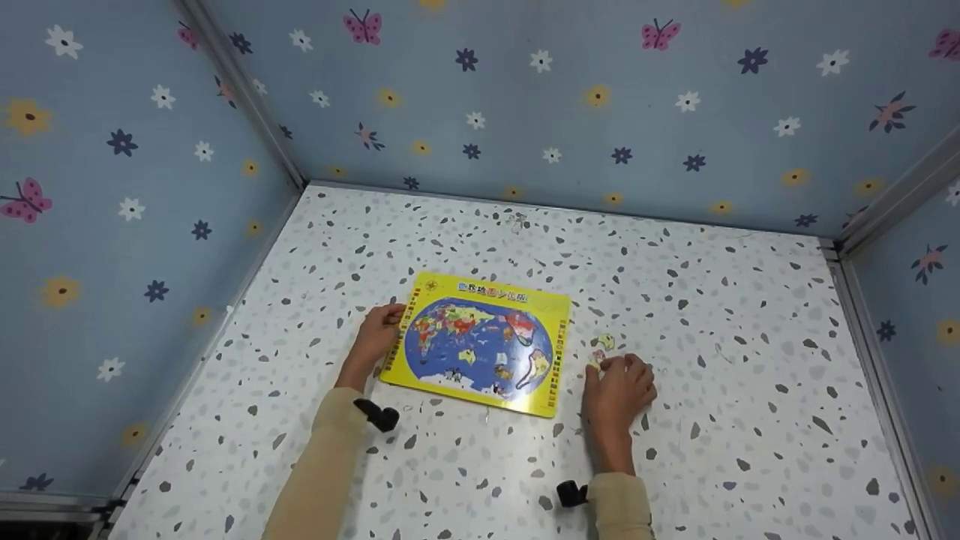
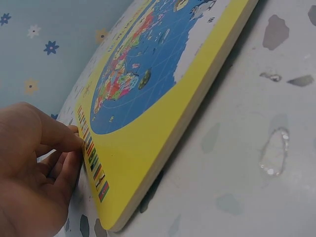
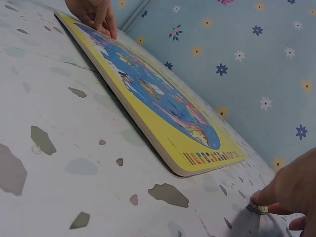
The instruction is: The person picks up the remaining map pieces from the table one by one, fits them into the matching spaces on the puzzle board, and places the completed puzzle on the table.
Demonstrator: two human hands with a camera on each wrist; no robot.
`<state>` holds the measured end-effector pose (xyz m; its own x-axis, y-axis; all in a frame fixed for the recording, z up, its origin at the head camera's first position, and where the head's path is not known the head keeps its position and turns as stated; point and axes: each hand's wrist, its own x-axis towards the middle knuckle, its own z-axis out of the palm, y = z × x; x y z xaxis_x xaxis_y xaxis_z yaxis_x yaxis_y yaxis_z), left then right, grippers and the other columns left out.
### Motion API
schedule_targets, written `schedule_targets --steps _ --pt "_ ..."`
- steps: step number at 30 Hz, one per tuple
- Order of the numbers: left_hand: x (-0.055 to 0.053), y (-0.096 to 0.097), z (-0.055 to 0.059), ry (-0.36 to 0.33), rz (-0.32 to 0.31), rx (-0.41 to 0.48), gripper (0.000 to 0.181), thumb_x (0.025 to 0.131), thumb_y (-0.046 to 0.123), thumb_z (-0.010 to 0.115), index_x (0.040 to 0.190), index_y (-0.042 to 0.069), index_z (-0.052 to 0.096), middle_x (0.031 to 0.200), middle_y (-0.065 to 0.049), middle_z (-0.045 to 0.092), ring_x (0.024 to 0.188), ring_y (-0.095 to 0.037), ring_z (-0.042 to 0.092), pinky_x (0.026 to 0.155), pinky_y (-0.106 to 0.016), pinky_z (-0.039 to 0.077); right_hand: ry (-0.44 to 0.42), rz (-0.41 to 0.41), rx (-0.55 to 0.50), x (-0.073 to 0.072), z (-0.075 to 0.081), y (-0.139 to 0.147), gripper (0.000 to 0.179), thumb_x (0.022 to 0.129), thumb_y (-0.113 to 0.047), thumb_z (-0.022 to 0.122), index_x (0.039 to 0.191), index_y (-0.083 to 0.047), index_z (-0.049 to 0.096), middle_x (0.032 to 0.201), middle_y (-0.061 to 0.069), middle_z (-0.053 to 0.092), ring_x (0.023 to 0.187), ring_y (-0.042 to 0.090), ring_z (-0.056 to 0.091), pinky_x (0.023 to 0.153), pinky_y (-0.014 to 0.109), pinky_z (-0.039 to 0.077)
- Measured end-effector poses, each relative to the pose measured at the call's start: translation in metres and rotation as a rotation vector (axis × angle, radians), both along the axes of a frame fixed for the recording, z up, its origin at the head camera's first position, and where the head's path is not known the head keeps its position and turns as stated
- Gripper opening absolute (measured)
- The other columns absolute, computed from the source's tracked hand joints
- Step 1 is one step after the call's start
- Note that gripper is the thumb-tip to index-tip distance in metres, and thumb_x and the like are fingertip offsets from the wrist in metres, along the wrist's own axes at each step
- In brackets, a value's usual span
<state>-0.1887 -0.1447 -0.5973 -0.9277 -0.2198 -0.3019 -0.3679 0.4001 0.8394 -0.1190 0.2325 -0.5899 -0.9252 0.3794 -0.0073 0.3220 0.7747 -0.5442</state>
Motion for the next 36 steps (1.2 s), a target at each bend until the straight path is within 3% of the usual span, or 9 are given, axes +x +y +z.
schedule_targets --steps 8,19,26,31,36 --pt "0.002 -0.001 0.0 0.009 -0.004 0.026 0.039 0.094 0.004 0.042 0.13 0.011 0.057 0.12 -0.005 0.051 0.105 -0.02 0.051 0.099 -0.037 0.042 -0.038 -0.006 -0.004 -0.002 0.001 0.002 0.035 0.088 -0.027 0.063 0.106 0.003 0.063 0.137 0.028 0.04 0.133 0.047 0.024 0.105 0.063 0.014" --pt "0.002 -0.001 0.0 0.002 -0.002 0.03 0.041 0.094 0.002 0.041 0.131 0.011 0.056 0.121 -0.005 0.05 0.109 -0.019 0.05 0.099 -0.037 0.042 -0.05 -0.034 -0.166 0.001 0.009 0.004 0.034 0.088 -0.028 0.06 0.103 0.002 0.066 0.138 0.024 0.041 0.131 0.043 0.026 0.106 0.061 0.013" --pt "0.002 0.0 0.002 -0.006 0.01 0.032 0.039 0.095 0.004 0.042 0.13 0.012 0.057 0.12 -0.005 0.05 0.108 -0.019 0.05 0.099 -0.037 0.042 -0.055 -0.008 -0.16 0.0 0.015 0.006 0.032 0.089 -0.028 0.061 0.103 -0.001 0.069 0.127 0.021 0.054 0.124 0.04 0.039 0.101 0.063 0.02" --pt "0.002 0.0 0.001 0.007 0.008 0.026 0.042 0.094 0.0 0.039 0.13 0.011 0.057 0.12 -0.006 0.05 0.106 -0.019 0.05 0.099 -0.036 0.041 -0.038 -0.004 -0.265 0.0 0.017 0.004 0.029 0.089 -0.028 0.063 0.104 -0.003 0.069 0.123 0.017 0.059 0.119 0.034 0.047 0.1 0.056 0.027" --pt "0.001 0.0 -0.001 0.017 0.001 0.01 0.045 0.091 -0.003 0.039 0.13 0.01 0.057 0.12 -0.006 0.051 0.105 -0.02 0.05 0.098 -0.036 0.041 -0.059 -0.05 -0.421 -0.002 0.016 0.0 0.03 0.089 -0.028 0.062 0.108 -0.005 0.067 0.129 0.011 0.057 0.125 0.027 0.048 0.104 0.045 0.035"
